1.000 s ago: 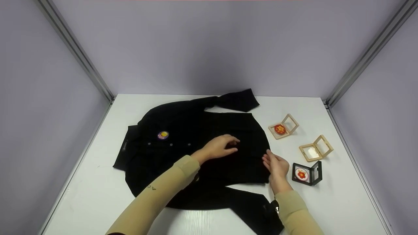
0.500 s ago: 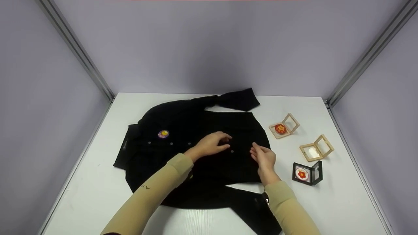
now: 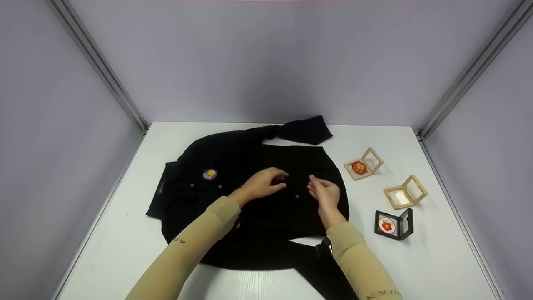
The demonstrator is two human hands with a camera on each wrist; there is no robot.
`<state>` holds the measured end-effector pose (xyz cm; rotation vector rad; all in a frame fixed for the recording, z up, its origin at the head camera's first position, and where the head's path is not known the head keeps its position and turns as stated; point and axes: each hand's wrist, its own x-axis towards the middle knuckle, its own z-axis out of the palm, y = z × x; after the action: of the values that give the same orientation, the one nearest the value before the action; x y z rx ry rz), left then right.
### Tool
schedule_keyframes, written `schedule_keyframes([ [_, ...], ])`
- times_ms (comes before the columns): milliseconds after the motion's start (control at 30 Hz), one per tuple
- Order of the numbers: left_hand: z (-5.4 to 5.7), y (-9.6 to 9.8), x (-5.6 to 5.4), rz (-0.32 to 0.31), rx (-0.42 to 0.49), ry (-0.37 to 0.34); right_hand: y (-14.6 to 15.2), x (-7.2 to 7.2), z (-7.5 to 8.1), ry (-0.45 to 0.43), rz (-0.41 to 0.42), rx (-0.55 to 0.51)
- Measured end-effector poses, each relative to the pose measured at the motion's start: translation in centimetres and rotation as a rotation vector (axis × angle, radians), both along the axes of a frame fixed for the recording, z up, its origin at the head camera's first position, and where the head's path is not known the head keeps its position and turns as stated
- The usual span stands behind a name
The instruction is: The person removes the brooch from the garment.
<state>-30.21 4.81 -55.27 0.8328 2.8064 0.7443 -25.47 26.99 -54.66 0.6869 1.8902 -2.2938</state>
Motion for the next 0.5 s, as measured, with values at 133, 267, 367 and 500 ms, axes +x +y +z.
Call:
schedule_keyframes([
  [133,0.1,-0.2,-0.2,-0.007,0.001,0.007,-0.8,-0.7,0.4,0.021,0.008,0.011],
  [267,0.2,-0.8,-0.3,-0.002,0.001,0.005,-1.7,-1.1,0.5,0.034,0.026,0.010],
  [367,0.3,-1.3,-0.3,0.010,-0.002,-0.010,-2.2,-1.3,0.4,0.034,0.044,0.031],
  [500,0.4,-2.1,-0.3,0.037,-0.013,-0.027,-2.8,-1.5,0.4,0.026,0.082,0.074],
])
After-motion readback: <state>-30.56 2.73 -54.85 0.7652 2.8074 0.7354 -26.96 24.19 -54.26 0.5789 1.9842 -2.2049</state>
